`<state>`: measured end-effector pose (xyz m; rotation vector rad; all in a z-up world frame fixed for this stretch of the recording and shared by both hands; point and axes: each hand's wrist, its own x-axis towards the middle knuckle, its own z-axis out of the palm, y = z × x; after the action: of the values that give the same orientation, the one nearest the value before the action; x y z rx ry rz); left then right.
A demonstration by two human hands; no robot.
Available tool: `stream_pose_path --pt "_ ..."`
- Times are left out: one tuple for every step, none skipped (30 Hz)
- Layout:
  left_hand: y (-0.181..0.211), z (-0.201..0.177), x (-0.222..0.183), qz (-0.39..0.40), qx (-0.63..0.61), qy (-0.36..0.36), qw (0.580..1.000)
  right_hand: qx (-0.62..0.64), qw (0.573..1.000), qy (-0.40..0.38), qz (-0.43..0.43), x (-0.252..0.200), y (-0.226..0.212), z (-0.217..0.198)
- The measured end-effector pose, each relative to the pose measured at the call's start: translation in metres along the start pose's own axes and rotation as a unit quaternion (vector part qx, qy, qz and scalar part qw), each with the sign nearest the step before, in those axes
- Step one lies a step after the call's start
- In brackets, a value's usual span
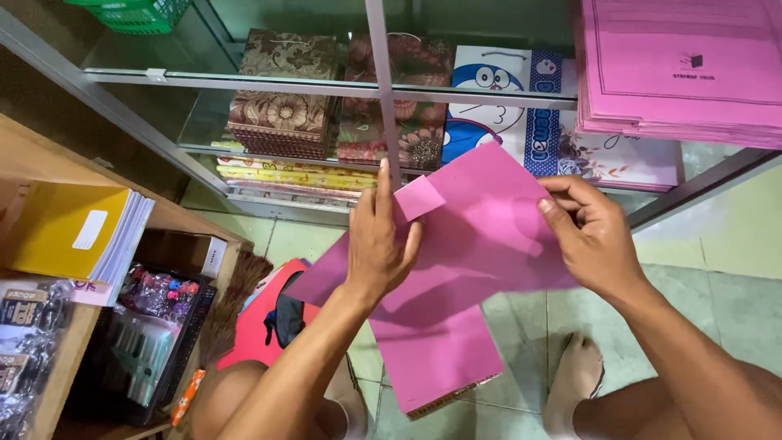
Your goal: Organizing and stacking pink folders on a shelf in a stationery store.
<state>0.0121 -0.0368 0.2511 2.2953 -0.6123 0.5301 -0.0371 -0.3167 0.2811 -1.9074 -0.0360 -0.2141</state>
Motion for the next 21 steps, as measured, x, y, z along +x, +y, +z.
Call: stream_pose_path --pt "-0.001 0.0 0.001 0.0 0.0 0.0 1.0 0.0 1.0 0.0 0.0 0.0 -0.001 -0.001" --pt "-0.001 0.001 0.003 -0.013 -0.006 -0.02 1.0 -0.014 1.0 0.004 -0.001 0.0 -0.001 -0.003" --pt "-0.001 0.001 0.004 -0.027 -0.013 -0.042 0.999 -0.029 1.0 0.008 -0.002 0.0 -0.002 -0.005" --pt "0.0 0.002 0.004 -0.027 -0.013 -0.043 0.999 -0.029 1.0 0.009 0.0 0.0 -0.004 -0.006" --pt "0.0 0.002 0.005 -0.012 -0.065 -0.034 0.997 -0.036 0.999 0.019 -0.011 0.0 -0.006 -0.008" --pt "0.0 0.002 0.006 0.002 -0.117 -0.024 0.993 -0.044 0.998 0.029 -0.021 0.001 -0.008 -0.009" --pt "-0.004 0.003 0.006 0.002 -0.118 -0.025 0.993 -0.044 0.998 0.03 -0.02 0.0 -0.01 -0.01" --pt "-0.008 0.004 0.006 0.044 -0.145 -0.006 0.989 -0.072 0.996 0.05 -0.019 0.0 -0.012 -0.011" --pt "-0.013 0.006 0.007 0.086 -0.171 0.013 0.981 -0.1 0.992 0.07 -0.019 0.001 -0.014 -0.012" --pt "-0.019 0.011 0.006 0.088 -0.171 0.013 0.981 -0.1 0.992 0.072 -0.019 0.001 -0.016 -0.014" --pt "-0.025 0.016 0.004 -0.054 -0.308 -0.021 0.95 -0.118 0.99 0.077 -0.028 0.0 -0.018 -0.015" --pt "-0.031 0.02 0.003 -0.194 -0.433 -0.057 0.879 -0.135 0.987 0.081 -0.037 -0.001 -0.02 -0.016" --pt "-0.039 0.026 -0.001 -0.194 -0.433 -0.058 0.878 -0.135 0.987 0.082 -0.035 -0.001 -0.019 -0.017" --pt "-0.048 0.032 -0.006 -0.215 -0.469 -0.065 0.854 -0.162 0.981 0.085 -0.062 -0.001 -0.018 -0.017" --pt "-0.057 0.037 -0.01 -0.235 -0.503 -0.07 0.829 -0.187 0.974 0.088 -0.089 -0.001 -0.017 -0.017" --pt "-0.057 0.036 -0.01 -0.236 -0.502 -0.069 0.829 -0.187 0.974 0.087 -0.09 -0.001 -0.02 -0.016" --pt "-0.056 0.035 -0.009 -0.224 -0.512 -0.077 0.826 -0.192 0.973 0.092 -0.084 -0.001 -0.022 -0.015" --pt "-0.055 0.035 -0.008 -0.213 -0.522 -0.084 0.822 -0.198 0.972 0.097 -0.078 -0.001 -0.025 -0.015" --pt "-0.042 0.022 -0.002 -0.212 -0.522 -0.084 0.822 -0.198 0.972 0.098 -0.078 -0.001 -0.026 -0.014" --pt "-0.029 0.01 0.004 -0.202 -0.533 -0.113 0.814 -0.215 0.97 0.098 -0.049 -0.001 -0.027 -0.014" --pt "-0.017 -0.003 0.011 -0.191 -0.543 -0.141 0.805 -0.232 0.967 0.1 -0.02 0.0 -0.027 -0.014"
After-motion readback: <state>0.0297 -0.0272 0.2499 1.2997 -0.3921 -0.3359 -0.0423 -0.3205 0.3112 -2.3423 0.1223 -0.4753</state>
